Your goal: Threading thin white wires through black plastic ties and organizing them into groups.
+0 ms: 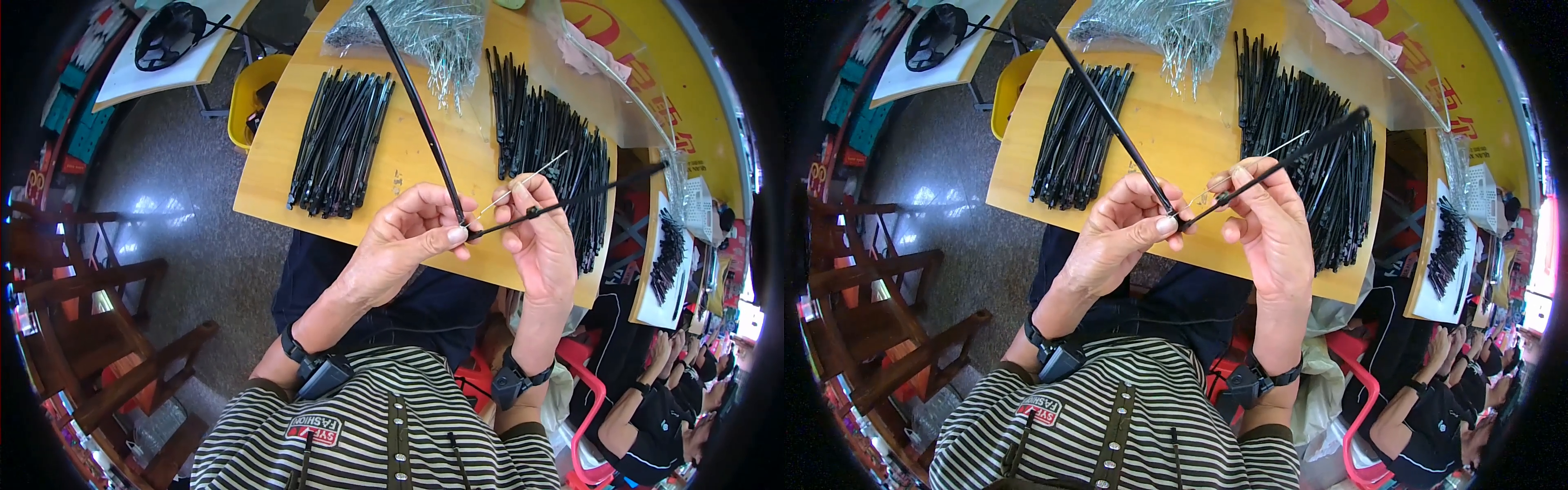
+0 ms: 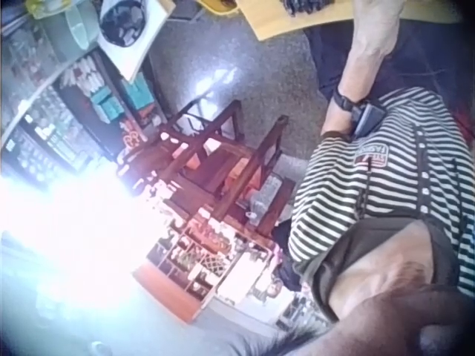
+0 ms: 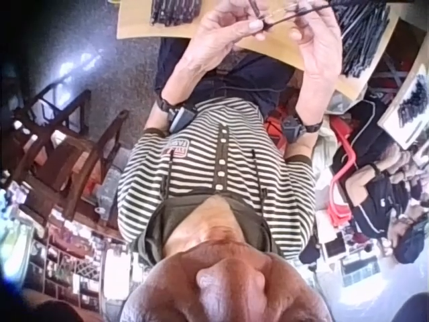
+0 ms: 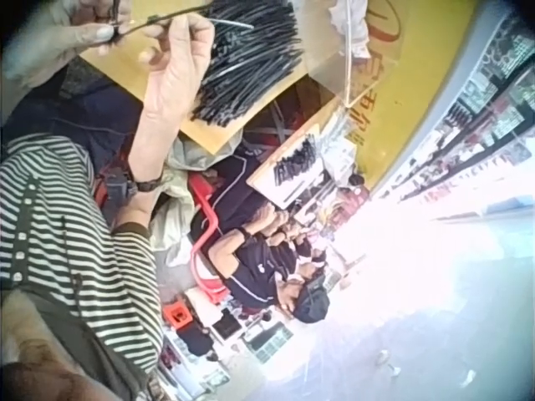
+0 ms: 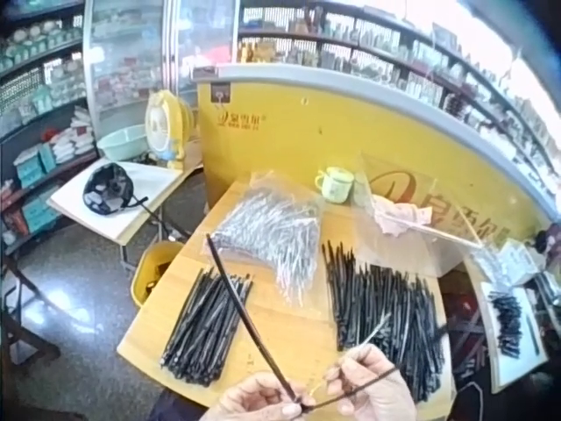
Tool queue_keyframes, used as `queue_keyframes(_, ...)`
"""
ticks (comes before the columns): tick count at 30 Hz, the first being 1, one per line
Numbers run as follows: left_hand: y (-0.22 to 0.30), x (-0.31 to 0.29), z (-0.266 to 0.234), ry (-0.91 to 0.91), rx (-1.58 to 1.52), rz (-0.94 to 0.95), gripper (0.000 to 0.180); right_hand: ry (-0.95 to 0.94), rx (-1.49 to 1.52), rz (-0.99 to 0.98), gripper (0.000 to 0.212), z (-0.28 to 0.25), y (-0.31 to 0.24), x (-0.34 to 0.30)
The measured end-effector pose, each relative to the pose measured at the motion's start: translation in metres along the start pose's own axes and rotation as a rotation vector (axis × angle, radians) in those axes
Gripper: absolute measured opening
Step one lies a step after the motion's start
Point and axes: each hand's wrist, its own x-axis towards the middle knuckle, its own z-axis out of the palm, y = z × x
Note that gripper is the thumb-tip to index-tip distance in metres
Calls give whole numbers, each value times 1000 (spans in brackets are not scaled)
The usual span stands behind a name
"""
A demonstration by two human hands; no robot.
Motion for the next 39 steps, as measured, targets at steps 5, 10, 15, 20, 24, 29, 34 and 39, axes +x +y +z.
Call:
queue_keyframes(5,0,0,-1,31,37,43,23,54,-109,-34,7,10,-5,-2)
queue_keyframes(10,1,0,-1,0,112,60,21,-3,-66,88,7,-1,-3,8)
queue_keyframes(15,8,0,0,-41,148,25,21,-13,-61,132,7,0,-3,14)
queue_keyframes(20,11,1,-1,-40,173,5,22,-3,-134,28,8,3,-6,13)
queue_keyframes(24,13,0,-2,-59,126,-16,21,64,-205,-64,8,11,-9,7)
queue_keyframes(29,11,0,-2,31,118,-51,20,163,-479,-346,10,38,-9,-18)
queue_keyframes(34,8,-4,3,82,66,-119,22,140,-391,-183,13,38,-15,-23)
queue_keyframes(39,6,-3,4,1,7,-170,19,117,-170,-135,11,30,-9,-19)
